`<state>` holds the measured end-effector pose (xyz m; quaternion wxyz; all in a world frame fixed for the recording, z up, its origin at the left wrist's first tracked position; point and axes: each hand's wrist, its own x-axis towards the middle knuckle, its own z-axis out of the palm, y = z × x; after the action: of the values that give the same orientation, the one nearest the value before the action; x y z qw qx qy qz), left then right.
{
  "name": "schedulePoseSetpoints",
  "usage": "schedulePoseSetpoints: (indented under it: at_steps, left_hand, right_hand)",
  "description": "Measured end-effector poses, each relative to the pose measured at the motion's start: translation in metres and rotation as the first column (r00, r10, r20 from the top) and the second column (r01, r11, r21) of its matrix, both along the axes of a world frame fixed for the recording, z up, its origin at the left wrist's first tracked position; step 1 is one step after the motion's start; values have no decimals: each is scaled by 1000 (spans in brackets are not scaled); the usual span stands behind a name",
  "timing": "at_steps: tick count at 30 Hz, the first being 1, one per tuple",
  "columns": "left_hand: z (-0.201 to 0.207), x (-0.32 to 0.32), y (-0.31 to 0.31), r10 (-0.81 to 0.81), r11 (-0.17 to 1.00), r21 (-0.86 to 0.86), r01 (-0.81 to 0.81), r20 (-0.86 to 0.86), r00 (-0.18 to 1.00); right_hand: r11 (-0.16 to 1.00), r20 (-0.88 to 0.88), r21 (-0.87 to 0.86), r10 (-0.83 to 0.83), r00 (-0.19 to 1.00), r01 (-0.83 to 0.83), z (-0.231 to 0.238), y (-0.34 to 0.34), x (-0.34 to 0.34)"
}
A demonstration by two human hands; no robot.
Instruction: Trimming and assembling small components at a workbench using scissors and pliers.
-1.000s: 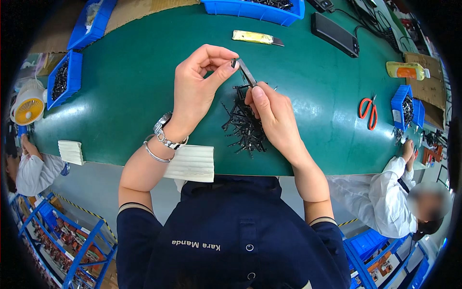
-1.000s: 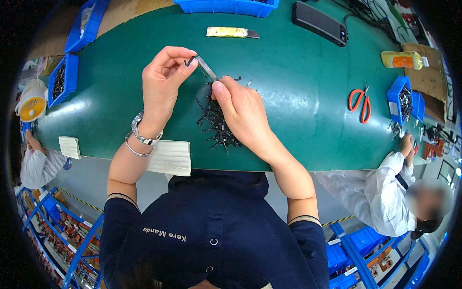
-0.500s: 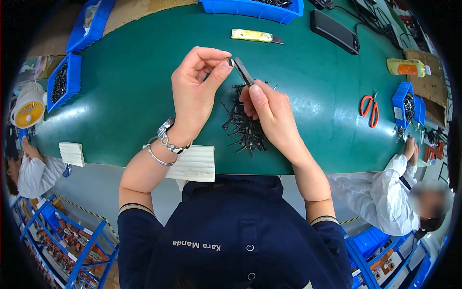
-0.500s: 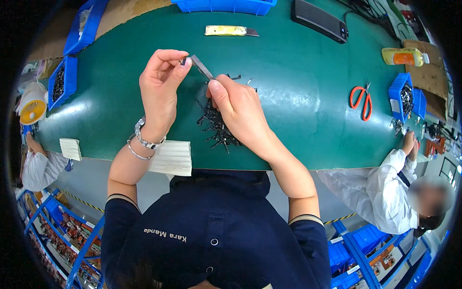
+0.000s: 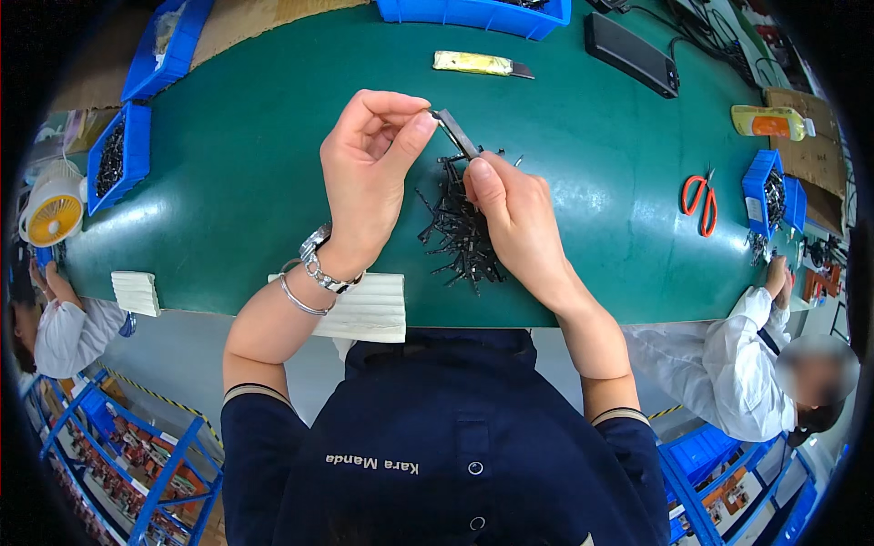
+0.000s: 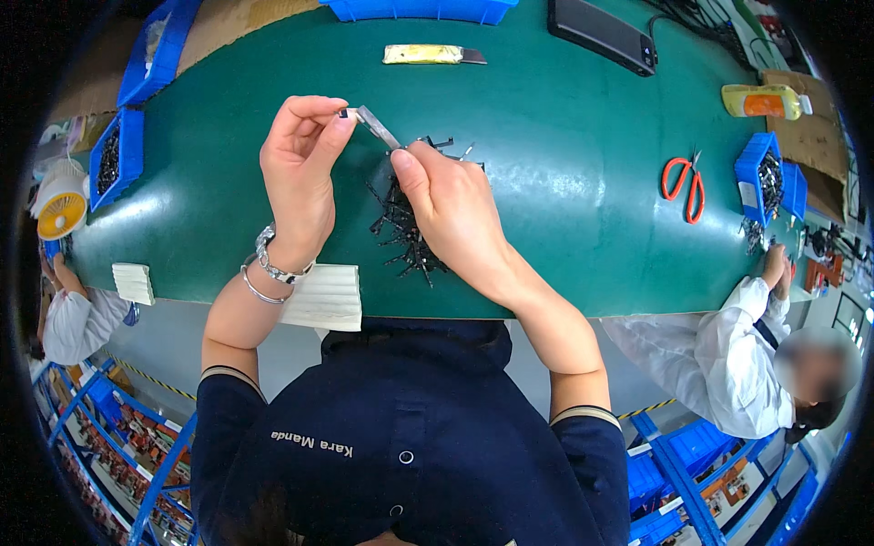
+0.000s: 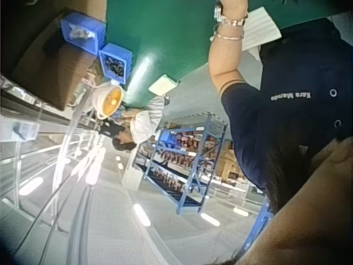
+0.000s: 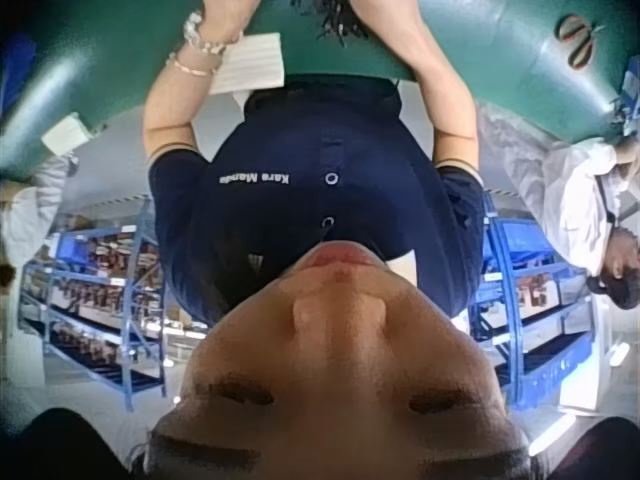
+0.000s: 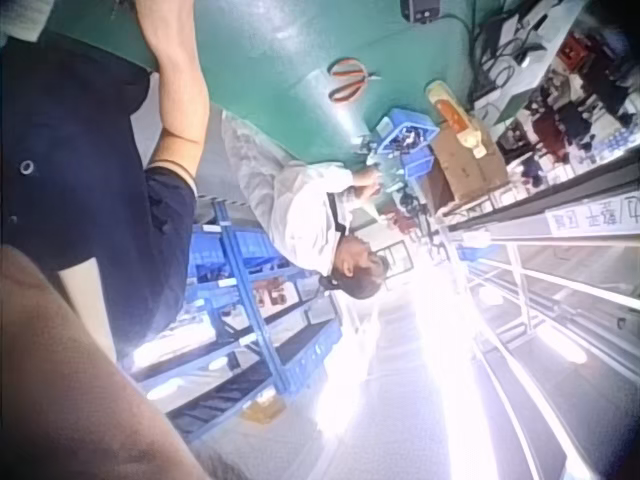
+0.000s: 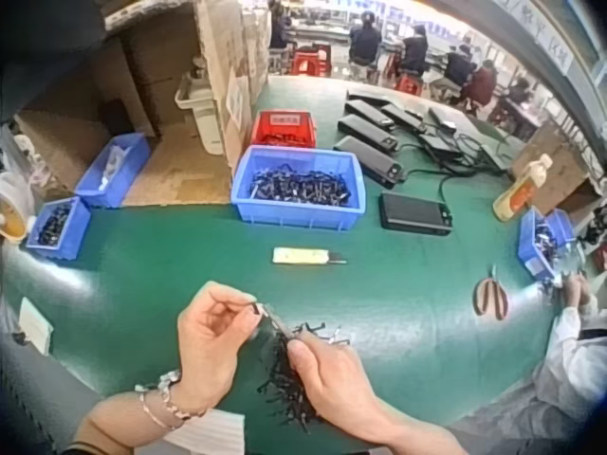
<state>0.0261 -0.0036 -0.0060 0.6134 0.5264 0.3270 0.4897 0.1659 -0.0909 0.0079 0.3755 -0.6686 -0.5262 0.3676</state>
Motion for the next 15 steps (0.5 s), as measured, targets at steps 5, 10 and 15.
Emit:
schedulePoseSetpoints:
  at_steps: [5,10,15]
  left_hand:
    - [4,1,-1,16,1000,10,-16,13,1000]
    - [0,3,0,-104,979,-168,115,75,992]
    - [-3,4,-1,-261,915,-286,285,121,958]
  right_hand:
    - [1000,-47,0,-16,999,16,-2,2,4]
    - [998,-381,11,-56,923,65,-8,2,5]
    - [995,-536,-17,-91,840,96,-2,1,6]
